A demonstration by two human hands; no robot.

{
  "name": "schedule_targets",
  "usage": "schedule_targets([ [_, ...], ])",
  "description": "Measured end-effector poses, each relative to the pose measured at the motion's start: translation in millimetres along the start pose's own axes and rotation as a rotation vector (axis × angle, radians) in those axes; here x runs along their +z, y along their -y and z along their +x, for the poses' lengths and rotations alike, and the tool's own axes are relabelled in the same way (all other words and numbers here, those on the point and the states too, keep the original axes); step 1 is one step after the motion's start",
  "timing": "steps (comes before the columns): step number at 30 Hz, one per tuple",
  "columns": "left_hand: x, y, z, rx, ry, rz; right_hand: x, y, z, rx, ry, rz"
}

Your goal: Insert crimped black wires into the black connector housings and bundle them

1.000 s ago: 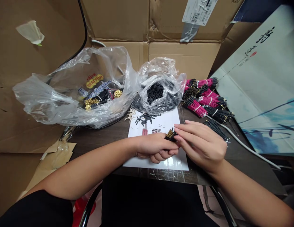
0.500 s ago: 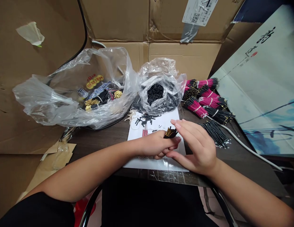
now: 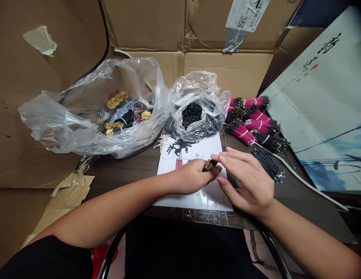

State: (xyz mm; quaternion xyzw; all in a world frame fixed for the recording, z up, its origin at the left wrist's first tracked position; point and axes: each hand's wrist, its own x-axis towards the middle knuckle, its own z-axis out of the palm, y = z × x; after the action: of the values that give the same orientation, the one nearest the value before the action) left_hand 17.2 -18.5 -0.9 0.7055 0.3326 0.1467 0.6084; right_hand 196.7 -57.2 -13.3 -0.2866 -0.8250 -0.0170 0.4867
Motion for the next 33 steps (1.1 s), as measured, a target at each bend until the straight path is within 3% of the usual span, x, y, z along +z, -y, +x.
schedule_targets([
  [5, 1.2, -2, 0, 0.118, -0.079, 0.136, 1, -2, 1, 0.017, 0.024, 0.017],
  [10, 1.4, 1, 1, 0.197, -0.102, 0.274, 0, 0, 2, 0.06, -0.037, 0.015],
  [14, -0.8, 7, 2, 0.181, -0.14, 0.509, -1, -1, 3, 0.176, -0.02, -0.006],
  [18, -2.9, 11, 1, 0.124, -0.185, 0.684, -1, -2, 4, 0.163, 0.018, -0.001],
  [33, -4.6, 6, -2, 0.11, -0.285, 0.903, -3, 2, 2, 0.06, -0.021, -0.072],
])
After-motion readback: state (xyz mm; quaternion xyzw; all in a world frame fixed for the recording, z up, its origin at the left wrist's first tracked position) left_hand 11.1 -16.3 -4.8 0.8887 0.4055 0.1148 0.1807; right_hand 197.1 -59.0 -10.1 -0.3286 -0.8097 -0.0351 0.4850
